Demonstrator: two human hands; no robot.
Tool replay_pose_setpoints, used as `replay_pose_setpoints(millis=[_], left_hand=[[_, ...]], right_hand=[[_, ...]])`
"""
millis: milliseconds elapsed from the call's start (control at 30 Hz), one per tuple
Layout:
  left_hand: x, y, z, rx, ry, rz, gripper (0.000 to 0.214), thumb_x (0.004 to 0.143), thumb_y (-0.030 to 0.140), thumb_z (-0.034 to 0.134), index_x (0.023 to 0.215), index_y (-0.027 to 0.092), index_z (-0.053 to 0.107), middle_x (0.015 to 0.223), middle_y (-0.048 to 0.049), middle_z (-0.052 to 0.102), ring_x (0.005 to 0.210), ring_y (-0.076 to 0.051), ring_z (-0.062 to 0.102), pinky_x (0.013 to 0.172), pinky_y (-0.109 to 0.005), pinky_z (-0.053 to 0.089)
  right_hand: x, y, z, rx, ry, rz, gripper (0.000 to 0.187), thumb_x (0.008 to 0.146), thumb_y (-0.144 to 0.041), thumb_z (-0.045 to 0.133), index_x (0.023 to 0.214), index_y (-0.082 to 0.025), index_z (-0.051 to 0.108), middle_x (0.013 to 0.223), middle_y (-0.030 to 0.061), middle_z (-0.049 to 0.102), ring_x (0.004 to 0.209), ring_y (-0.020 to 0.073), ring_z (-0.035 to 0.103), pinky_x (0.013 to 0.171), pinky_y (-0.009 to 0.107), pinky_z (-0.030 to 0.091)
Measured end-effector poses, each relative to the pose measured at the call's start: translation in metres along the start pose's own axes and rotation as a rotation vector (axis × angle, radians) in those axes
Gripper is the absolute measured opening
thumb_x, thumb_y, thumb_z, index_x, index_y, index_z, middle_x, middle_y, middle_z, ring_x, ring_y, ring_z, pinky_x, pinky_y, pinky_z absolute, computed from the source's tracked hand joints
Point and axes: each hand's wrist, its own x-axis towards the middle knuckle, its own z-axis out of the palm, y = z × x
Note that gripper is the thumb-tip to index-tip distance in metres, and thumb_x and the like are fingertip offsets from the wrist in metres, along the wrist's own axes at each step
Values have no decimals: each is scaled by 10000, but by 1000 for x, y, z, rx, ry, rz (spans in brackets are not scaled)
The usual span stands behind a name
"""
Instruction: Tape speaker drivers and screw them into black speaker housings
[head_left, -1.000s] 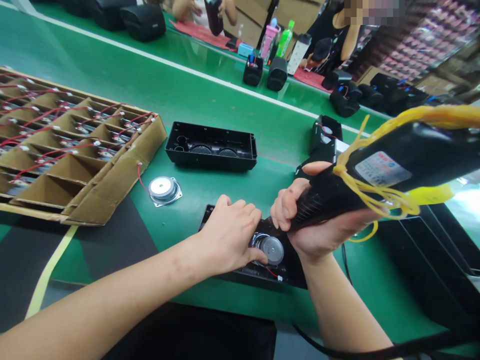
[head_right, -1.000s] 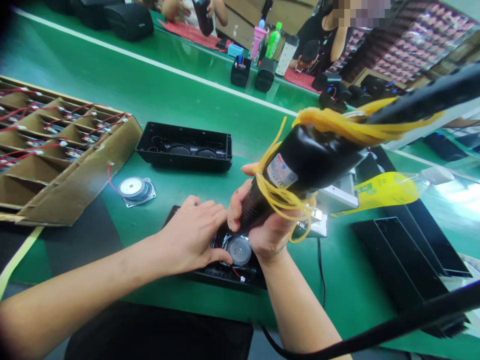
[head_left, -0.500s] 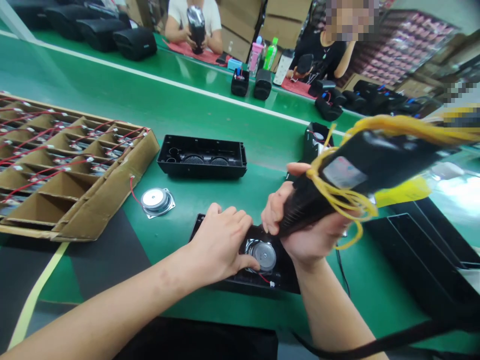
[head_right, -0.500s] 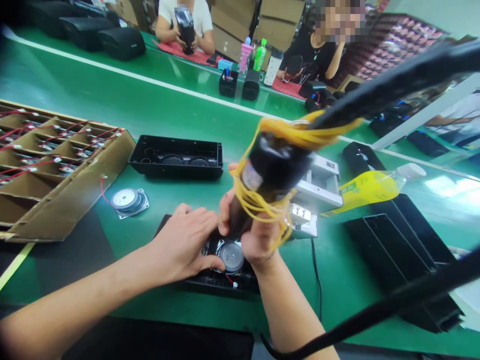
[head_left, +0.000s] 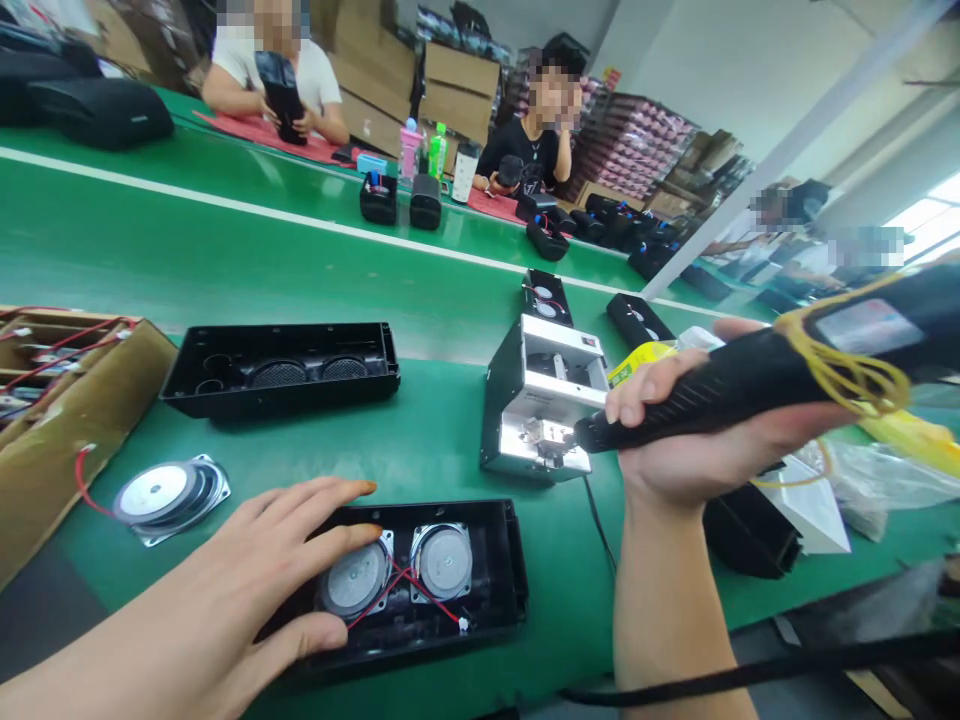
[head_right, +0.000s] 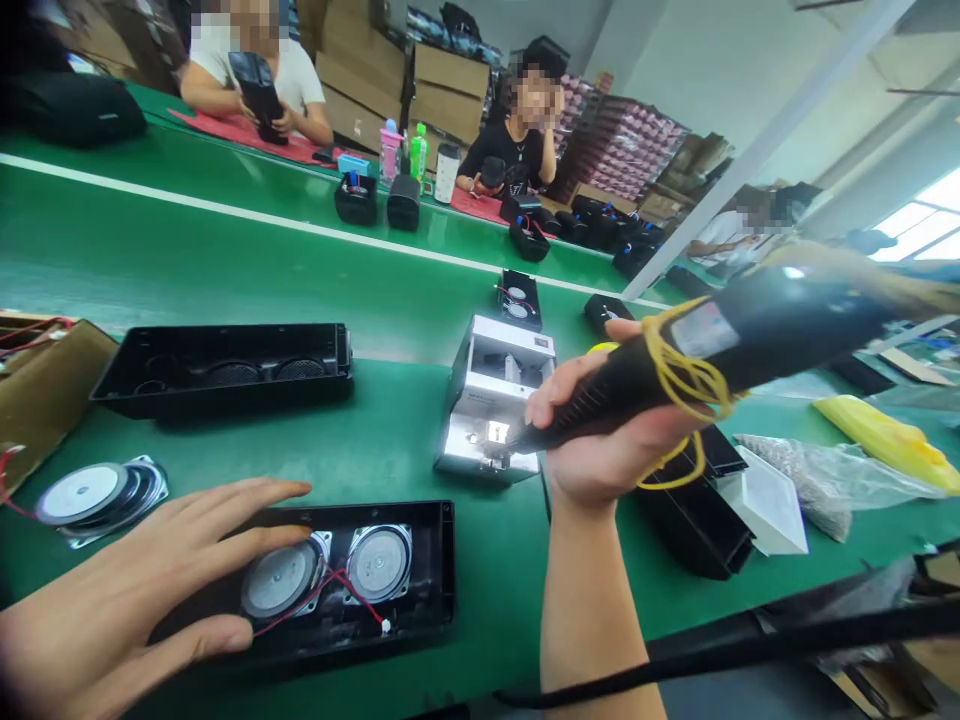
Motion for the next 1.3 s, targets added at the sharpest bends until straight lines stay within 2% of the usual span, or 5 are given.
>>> replay_pose_setpoints(millis=[267, 733, 933, 1100, 1300], left_hand=[[0, -5, 17, -34, -2, -1, 404, 982, 376, 608, 1382, 429, 629, 1571, -10, 570, 1392, -366, 572, 1081, -585, 548], [16, -8, -9, 91, -267, 46, 597, 880, 282, 735, 1440, 435, 596, 1656, -31, 472, 1433, -411, 539, 1031, -664, 586], [22, 10, -16, 24, -299, -39, 510, 866, 226, 788, 1340, 371, 670, 1626, -40, 499, 1448, -349, 502, 1134, -607, 514], [25, 11, -18, -28, -285, -34, 449, 890, 287, 794, 1324, 343, 693, 1535, -65, 571, 1383, -326, 542, 1109, -535, 529], [26, 9, -17, -60, -273, 35, 425, 920, 299, 761, 1335, 331, 680, 1511, -42, 571, 1342, -301, 533, 1076, -490, 527]], right_hand=[[-8, 4, -3, 10, -36, 64, 601, 915, -792, 558, 1087, -225, 659, 549, -68, 527, 336, 131, 410, 294, 225, 339], [-20, -39, 2, 86, -129, 144, 561, 889, -775, 624, 1117, -285, 775, 544, -66, 515, 319, 108, 378, 264, 243, 328], [-35, -62, 51, 257, -194, 395, 339, 903, -583, 767, 1149, -350, 753, 561, -65, 592, 357, 147, 447, 322, 287, 400], [-65, -44, 99, 405, -236, 559, 455, 887, -738, 695, 1083, -329, 727, 529, -71, 571, 334, 153, 427, 301, 262, 348], [-92, -16, 108, 351, -289, 551, 565, 919, -828, 554, 1185, -342, 665, 598, -58, 556, 384, 173, 454, 360, 295, 392]])
